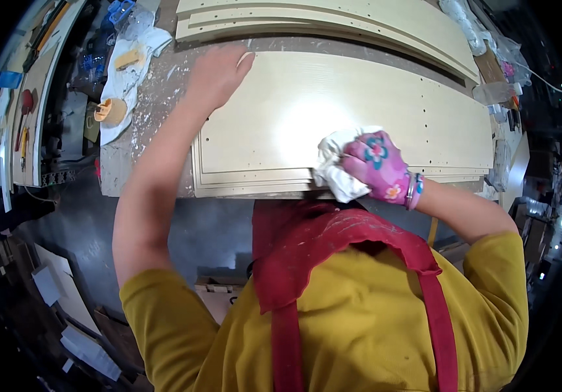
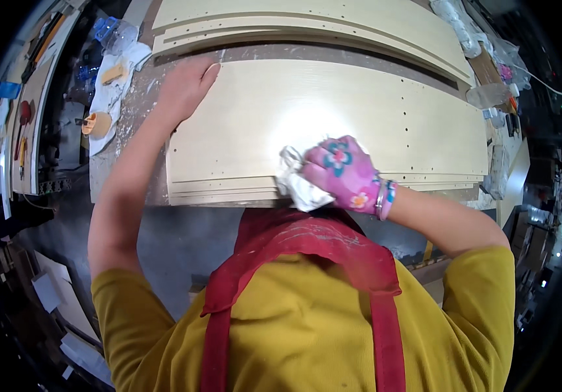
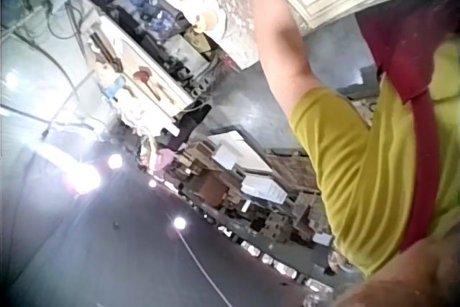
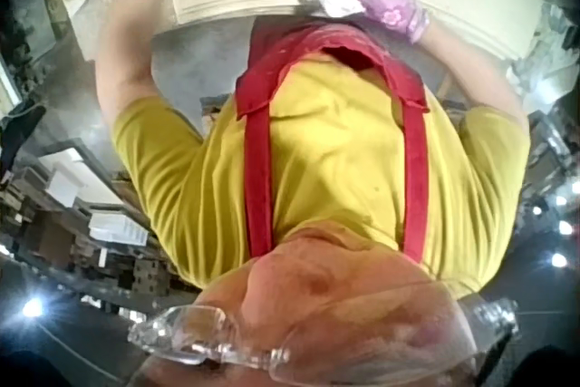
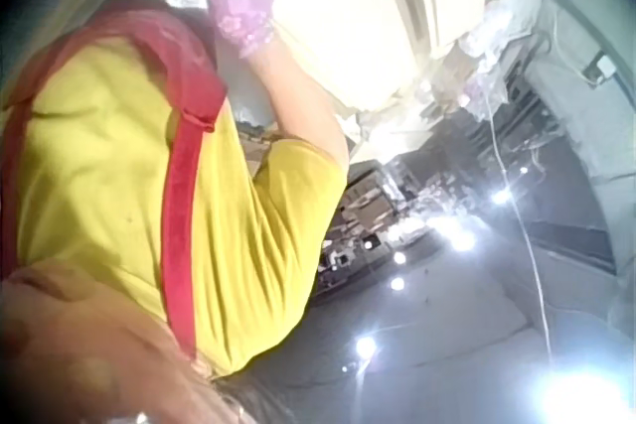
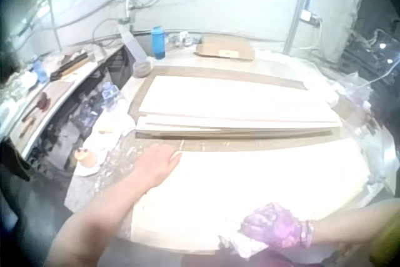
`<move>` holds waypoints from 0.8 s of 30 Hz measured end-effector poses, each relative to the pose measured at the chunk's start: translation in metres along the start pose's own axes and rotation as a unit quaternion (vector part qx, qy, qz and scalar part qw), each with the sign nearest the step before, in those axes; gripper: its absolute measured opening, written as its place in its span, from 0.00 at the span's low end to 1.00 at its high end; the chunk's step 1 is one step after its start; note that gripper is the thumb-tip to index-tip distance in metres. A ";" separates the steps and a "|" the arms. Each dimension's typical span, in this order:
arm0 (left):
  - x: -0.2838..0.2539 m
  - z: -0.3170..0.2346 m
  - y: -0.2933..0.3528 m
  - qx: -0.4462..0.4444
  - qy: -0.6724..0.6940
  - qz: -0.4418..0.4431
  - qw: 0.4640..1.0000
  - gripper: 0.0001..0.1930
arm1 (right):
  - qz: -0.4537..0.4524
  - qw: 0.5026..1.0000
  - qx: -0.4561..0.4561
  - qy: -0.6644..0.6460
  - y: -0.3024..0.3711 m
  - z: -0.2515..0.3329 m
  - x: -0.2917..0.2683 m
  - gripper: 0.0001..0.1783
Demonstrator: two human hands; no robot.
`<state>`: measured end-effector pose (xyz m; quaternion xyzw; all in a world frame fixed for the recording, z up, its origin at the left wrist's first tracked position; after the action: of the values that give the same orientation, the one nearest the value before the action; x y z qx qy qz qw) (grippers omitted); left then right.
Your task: The person wipes the surface of a light-colored wooden board with a white cloth. They repeatedly pour a clear liquid from a plastic bottle onto the cloth and continue wiping the board in a workshop setting.
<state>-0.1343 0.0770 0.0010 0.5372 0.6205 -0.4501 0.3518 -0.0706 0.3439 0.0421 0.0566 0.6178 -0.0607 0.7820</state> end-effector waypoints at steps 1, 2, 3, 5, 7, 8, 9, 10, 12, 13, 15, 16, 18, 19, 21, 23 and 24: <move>0.001 -0.001 0.000 0.000 -0.001 0.000 1.000 0.18 | -0.053 0.998 -0.024 -0.005 -0.009 0.009 0.000 0.11; 0.000 0.000 0.000 -0.001 -0.005 0.000 1.000 0.18 | -0.017 0.999 -0.027 0.001 -0.033 0.022 0.007 0.09; 0.001 0.000 -0.001 -0.002 -0.002 0.007 1.000 0.18 | -0.003 0.998 -0.043 -0.040 -0.061 0.037 0.008 0.09; -0.001 0.000 -0.001 -0.004 0.000 0.018 1.000 0.18 | -0.034 0.995 -0.085 -0.036 -0.104 0.069 0.016 0.13; 0.000 0.004 -0.001 0.000 -0.004 0.020 1.000 0.18 | 0.053 0.995 -0.060 -0.053 -0.141 0.083 0.033 0.12; -0.002 0.001 -0.002 0.007 -0.005 0.022 1.000 0.18 | 0.045 0.996 -0.066 -0.043 -0.142 0.086 0.027 0.12; -0.005 0.000 -0.002 0.008 -0.005 0.021 1.000 0.18 | 0.038 0.996 -0.073 -0.033 -0.142 0.088 0.022 0.12; -0.007 -0.001 -0.001 0.008 -0.005 0.020 1.000 0.18 | -0.019 0.995 -0.097 -0.010 -0.125 0.085 0.014 0.12; -0.007 -0.003 0.005 0.009 -0.002 0.011 1.000 0.18 | -0.063 0.993 -0.066 -0.072 -0.075 0.055 0.018 0.11; -0.007 -0.004 0.007 0.009 -0.001 0.001 1.000 0.18 | -0.016 0.995 -0.041 -0.085 -0.048 0.035 0.021 0.12; -0.005 -0.008 0.010 -0.001 0.002 -0.001 1.000 0.18 | -0.058 0.996 -0.066 -0.020 0.004 0.016 -0.012 0.09; -0.004 -0.011 0.008 -0.011 0.003 0.008 1.000 0.18 | 0.001 1.000 0.007 0.014 0.017 0.001 -0.010 0.09; -0.005 -0.011 0.008 -0.018 0.000 0.000 1.000 0.18 | -0.006 0.999 0.019 0.043 0.015 0.007 -0.007 0.11; -0.004 -0.010 0.010 -0.014 0.001 -0.018 1.000 0.18 | 0.005 0.999 0.027 0.045 0.005 0.013 0.001 0.12; -0.003 -0.009 0.010 -0.006 0.004 -0.030 1.000 0.18 | 0.026 0.999 0.001 0.036 -0.032 0.039 0.008 0.11; -0.003 -0.006 0.010 -0.005 0.007 -0.022 1.000 0.18 | -0.019 0.998 -0.056 -0.035 -0.076 0.069 0.017 0.12; -0.002 -0.006 0.009 -0.003 0.005 -0.017 1.000 0.18 | -0.014 0.994 -0.009 -0.108 -0.101 0.073 0.038 0.11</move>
<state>-0.1251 0.0820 0.0037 0.5279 0.6326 -0.4515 0.3426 -0.0084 0.2310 0.0209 0.0342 0.5308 -0.0715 0.8438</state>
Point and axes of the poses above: each hand's wrist, its own y-axis away from the middle knuckle, its own x-axis out of the palm, z = x × y, the point moved 8 cm from there along -y, towards the middle knuckle, and after that the axes turned 4 degrees about z, right-handed, at the moved point
